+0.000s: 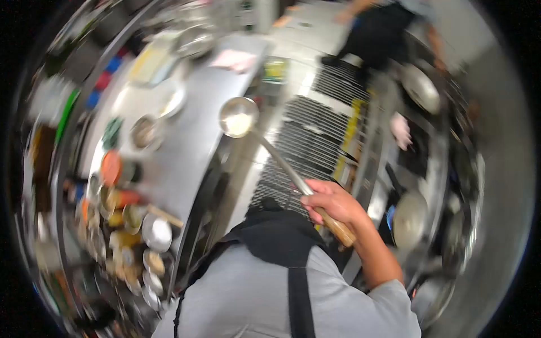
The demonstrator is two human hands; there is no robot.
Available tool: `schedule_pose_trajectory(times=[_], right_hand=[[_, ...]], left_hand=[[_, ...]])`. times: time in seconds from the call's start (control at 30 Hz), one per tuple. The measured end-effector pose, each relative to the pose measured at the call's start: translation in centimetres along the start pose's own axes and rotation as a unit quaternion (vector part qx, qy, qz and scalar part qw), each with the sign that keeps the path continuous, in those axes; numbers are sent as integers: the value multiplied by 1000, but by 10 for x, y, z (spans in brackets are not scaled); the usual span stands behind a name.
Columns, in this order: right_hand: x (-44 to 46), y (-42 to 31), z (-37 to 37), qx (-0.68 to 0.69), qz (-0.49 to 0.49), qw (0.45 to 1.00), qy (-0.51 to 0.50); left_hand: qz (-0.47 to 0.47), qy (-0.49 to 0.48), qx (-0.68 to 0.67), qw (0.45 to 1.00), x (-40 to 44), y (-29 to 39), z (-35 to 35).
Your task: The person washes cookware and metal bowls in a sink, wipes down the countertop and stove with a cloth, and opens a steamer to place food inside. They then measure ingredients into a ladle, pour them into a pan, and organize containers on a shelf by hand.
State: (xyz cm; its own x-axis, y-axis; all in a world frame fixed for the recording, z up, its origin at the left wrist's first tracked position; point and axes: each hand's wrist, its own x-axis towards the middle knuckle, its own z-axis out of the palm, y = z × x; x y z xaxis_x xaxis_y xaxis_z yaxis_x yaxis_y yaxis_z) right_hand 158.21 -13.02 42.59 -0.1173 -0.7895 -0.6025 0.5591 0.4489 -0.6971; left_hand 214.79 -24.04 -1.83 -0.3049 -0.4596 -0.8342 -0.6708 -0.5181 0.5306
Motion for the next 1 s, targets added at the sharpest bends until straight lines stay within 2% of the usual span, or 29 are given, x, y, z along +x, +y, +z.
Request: schedule_pose_trajectory(times=[0.17, 0.27, 0.37, 0.4, 0.5, 0.57, 0.67, 0.73, 0.8, 0.9, 0.93, 1.0], right_hand=[[-85, 36, -7, 66, -92, 979, 168], [-132, 67, 5, 195, -158, 927, 277], [-173, 104, 8, 236, -220, 870, 373], [-181, 116, 11, 241, -241, 843, 417], [-206, 158, 7, 246, -262, 775, 521], [-211, 194, -6, 189, -226, 733, 613], [-212, 245, -32, 60, -120, 677, 724], [-208, 281, -53, -77, -45, 614, 784], [-198, 297, -63, -190, 21, 528, 827], [-181, 297, -70, -105, 85, 498, 856], [-180, 293, -71, -83, 79, 511, 852], [-169, 318, -93, -91, 44, 502, 859]], left_hand=[[72, -142, 29, 987, 115, 59, -12], [86, -254, -2, 963, 170, 79, 1], [111, -224, 193, 949, 157, 137, 28], [100, -223, 195, 950, 158, 149, 37], [175, -199, 293, 919, 164, 176, 46], [147, -270, 267, 914, 180, 184, 41], [125, -276, 313, 900, 192, 207, 37], [120, -271, 344, 891, 195, 224, 38], [114, -269, 369, 882, 196, 240, 42], [111, -265, 393, 874, 196, 267, 60], [111, -265, 400, 870, 196, 275, 67], [113, -264, 410, 866, 194, 294, 84]])
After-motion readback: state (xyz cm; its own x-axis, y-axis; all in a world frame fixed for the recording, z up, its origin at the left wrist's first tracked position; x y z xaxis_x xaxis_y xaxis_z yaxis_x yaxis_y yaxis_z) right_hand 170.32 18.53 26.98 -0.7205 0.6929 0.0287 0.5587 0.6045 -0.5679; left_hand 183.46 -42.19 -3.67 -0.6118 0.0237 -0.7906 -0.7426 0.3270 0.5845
